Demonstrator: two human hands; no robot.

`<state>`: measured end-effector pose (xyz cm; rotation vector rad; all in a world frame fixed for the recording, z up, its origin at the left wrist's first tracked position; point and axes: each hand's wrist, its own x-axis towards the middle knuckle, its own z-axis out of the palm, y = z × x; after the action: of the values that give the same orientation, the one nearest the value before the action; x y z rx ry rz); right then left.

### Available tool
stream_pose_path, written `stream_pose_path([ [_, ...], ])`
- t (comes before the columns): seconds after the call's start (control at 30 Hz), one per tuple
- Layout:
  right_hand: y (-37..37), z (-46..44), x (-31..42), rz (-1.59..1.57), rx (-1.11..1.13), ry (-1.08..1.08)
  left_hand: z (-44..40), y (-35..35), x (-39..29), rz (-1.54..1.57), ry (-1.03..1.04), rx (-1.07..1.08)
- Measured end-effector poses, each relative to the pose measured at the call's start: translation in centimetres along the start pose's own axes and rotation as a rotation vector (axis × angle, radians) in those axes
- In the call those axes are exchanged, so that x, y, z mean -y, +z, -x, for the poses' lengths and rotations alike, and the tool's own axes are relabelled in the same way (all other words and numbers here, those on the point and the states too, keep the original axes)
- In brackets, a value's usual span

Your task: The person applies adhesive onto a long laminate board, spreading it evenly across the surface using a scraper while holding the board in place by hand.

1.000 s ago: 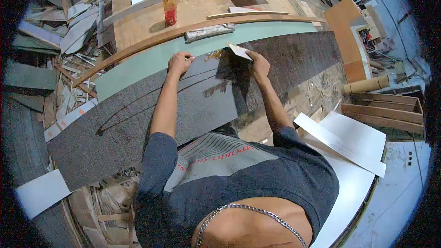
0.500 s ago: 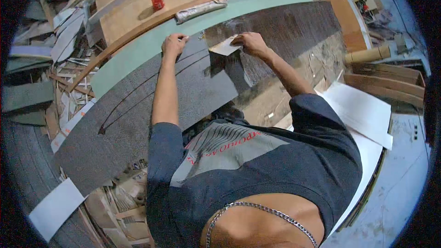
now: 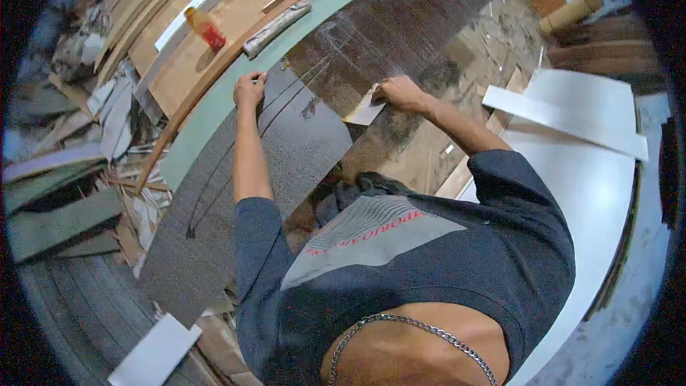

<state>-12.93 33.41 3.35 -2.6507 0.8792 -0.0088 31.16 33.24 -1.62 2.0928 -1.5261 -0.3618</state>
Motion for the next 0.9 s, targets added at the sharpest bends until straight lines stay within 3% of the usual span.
stream_pose_path([
  [0.1, 3.0, 2.5, -1.2, 0.172, 0.021, 0.021, 0.3, -0.9, -1.3, -0.032, -0.021, 0.042],
  [0.17, 2.0, 3.9, 0.3, 0.194, 0.124, 0.161, 0.0, -0.5, -0.2, -0.007, 0.033, 0.061],
  [0.27, 2.7, 7.2, 0.9, 0.266, 0.084, 0.302, -0.3, 0.3, 0.4, -0.04, 0.039, 0.009],
  [0.3, 4.9, 9.1, -0.4, 0.189, 0.068, 0.259, -0.3, 0.4, 0.6, -0.032, 0.045, 0.002],
  [0.4, 7.0, 14.8, 1.0, -0.085, 0.05, 0.586, -0.7, 0.5, 1.0, -0.024, 0.049, 0.031],
  [0.43, 6.8, 17.5, 1.5, -0.275, -0.084, 0.443, -0.8, 0.6, 1.1, -0.012, 0.033, 0.007],
  [0.47, 10.4, 19.0, -0.6, -0.416, -0.106, 0.448, -0.6, 0.7, 1.1, -0.029, 0.054, -0.005],
  [0.53, 7.6, 21.1, 2.4, -0.545, -0.282, 0.513, -0.2, 0.3, 0.6, -0.044, 0.068, -0.006],
  [0.57, 7.4, 21.0, 2.7, -0.533, -0.261, 0.495, 0.2, 0.1, 0.3, -0.036, 0.042, -0.019],
  [0.63, 8.2, 20.6, 2.6, -0.953, -0.397, 0.713, 0.3, -0.4, -0.3, 0.005, 0.018, 0.026],
  [0.67, 3.4, 18.2, 6.9, -1.06, -0.552, 0.617, 0.5, -0.5, -0.4, 0.011, -0.001, 0.026],
  [0.8, -1.5, 9.6, 11.1, -1.154, -0.697, 0.451, 0.3, -0.8, 0.6, 0.124, 0.058, 0.083],
  [0.87, -3.7, 5.2, 11.9, -0.746, -0.712, 0.31, 0.1, -1.5, 1.3, 0.207, 0.146, 0.156],
  [0.9, -2.9, 3.2, 10.0, -0.731, -0.682, 0.292, 0.8, -2.2, 1.2, 0.227, 0.12, 0.138],
])
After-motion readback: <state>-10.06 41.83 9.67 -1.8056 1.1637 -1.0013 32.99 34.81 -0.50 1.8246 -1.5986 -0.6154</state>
